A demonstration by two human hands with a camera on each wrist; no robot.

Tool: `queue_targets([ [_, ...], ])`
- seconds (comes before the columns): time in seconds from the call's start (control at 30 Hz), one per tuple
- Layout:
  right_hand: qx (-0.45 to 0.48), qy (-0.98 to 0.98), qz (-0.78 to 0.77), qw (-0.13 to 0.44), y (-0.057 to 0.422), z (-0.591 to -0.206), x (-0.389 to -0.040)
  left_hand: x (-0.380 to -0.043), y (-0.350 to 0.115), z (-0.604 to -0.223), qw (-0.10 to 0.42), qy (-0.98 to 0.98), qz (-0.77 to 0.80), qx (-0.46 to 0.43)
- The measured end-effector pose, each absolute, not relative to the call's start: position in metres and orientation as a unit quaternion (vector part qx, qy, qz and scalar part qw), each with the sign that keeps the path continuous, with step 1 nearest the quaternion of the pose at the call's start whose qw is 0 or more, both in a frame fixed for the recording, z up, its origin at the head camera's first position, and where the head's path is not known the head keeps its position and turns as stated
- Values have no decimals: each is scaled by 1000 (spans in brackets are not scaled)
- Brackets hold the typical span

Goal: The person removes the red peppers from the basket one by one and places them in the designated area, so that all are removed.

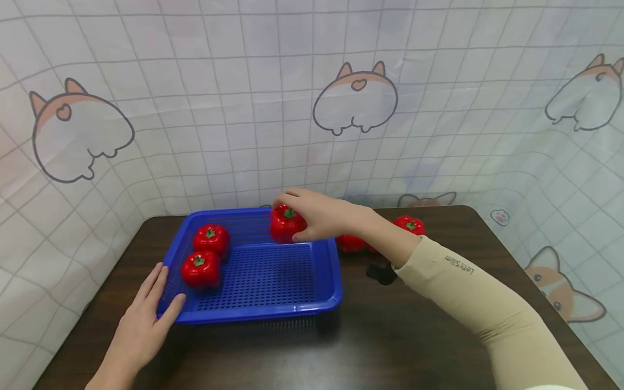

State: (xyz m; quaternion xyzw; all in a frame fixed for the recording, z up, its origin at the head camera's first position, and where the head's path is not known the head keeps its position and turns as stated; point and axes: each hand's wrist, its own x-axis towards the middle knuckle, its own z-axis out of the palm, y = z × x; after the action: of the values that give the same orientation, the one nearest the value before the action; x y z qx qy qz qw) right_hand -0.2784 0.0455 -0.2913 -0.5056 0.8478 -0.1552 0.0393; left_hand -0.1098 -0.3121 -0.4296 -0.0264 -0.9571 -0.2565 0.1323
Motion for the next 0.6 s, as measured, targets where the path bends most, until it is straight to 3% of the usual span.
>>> queue_targets([
  [0.6, -463, 862, -206, -36, 133, -295, -259, -110, -314, -433, 159, -944, -288, -39],
])
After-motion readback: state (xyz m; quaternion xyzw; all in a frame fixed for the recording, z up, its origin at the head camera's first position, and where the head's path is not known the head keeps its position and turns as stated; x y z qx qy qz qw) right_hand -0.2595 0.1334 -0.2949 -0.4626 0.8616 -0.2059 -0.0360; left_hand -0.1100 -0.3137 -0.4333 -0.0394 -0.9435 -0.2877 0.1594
